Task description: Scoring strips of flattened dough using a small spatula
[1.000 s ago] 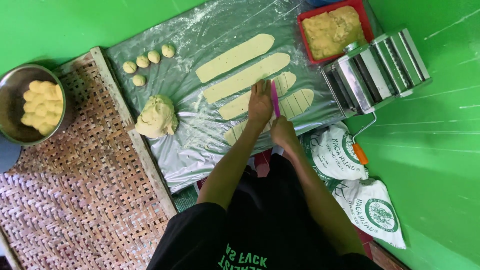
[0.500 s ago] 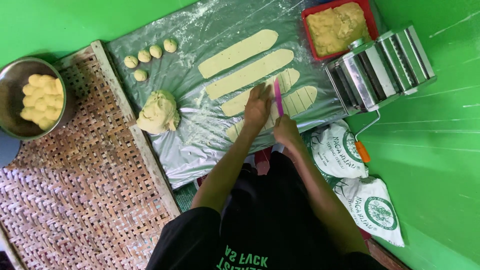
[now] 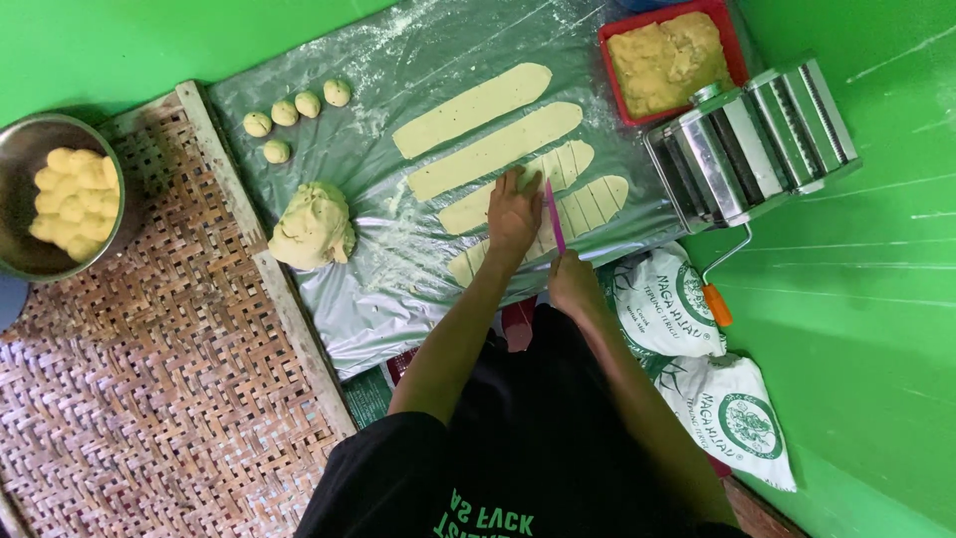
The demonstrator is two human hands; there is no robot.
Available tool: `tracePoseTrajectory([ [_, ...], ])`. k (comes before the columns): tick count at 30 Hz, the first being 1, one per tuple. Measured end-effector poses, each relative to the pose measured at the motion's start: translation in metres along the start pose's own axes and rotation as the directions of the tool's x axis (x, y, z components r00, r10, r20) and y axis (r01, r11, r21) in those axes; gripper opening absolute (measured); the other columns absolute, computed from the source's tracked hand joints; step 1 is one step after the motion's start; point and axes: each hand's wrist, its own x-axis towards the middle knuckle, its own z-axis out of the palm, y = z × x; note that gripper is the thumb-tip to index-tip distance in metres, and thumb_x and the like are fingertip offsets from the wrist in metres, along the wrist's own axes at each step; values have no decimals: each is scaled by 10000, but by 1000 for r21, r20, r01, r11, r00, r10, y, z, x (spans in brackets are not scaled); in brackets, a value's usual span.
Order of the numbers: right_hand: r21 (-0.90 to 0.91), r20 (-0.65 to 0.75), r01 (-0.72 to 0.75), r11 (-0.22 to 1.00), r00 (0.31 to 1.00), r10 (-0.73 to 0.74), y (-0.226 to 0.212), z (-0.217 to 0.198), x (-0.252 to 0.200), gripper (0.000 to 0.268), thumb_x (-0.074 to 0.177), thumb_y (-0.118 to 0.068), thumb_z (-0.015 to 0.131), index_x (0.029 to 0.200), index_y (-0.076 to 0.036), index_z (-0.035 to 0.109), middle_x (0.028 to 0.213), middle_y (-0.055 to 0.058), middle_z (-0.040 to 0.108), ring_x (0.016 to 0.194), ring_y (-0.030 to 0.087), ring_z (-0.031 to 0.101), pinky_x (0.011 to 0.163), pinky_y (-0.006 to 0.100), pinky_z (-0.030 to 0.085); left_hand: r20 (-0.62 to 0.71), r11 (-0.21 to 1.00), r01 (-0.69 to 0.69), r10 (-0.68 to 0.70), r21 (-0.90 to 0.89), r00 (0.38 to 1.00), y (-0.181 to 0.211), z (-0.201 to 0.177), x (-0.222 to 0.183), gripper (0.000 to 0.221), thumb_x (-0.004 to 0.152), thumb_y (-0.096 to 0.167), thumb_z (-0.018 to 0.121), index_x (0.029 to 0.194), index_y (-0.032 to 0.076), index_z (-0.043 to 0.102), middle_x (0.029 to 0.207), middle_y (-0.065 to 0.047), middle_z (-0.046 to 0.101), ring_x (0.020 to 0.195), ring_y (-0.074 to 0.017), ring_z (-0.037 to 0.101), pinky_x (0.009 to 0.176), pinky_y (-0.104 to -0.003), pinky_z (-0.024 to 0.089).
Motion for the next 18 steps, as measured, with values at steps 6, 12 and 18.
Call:
tracePoseTrajectory([
  [6, 12, 33, 30, 999, 999, -31, -22, -22, -33, 469, 1046, -285, 318, 1069, 90, 600, 939, 402, 691, 967, 576, 684, 748, 638, 571, -29, 1000, -5, 6, 8, 1000, -5, 10, -1, 363, 952, 310, 636, 1289, 188, 693, 1295, -78, 543, 1244, -313, 551, 891, -419, 550],
  [12, -6, 53, 7, 1000, 999, -7, 25, 7, 10, 484, 1036, -323, 319, 1113, 60, 606, 996, 389, 699, 1005, 558, 686, 779, 621, 567, -12, 1000, -4, 4, -27, 1000, -3, 6, -2, 359, 940, 275, 641, 1279, 173, 704, 1304, -89, 537, 1225, -331, 552, 903, -439, 550],
  [18, 129, 59, 3, 992, 998, -11, -33, -59, -74, 585, 1060, -366, 298, 1193, 123, 590, 1171, 455, 621, 1146, 622, 584, 963, 723, 461, -40, 996, 16, -19, -93, 999, -2, -1, -3, 356, 939, 194, 647, 1290, 190, 703, 1305, -66, 546, 1249, -311, 557, 922, -416, 536],
])
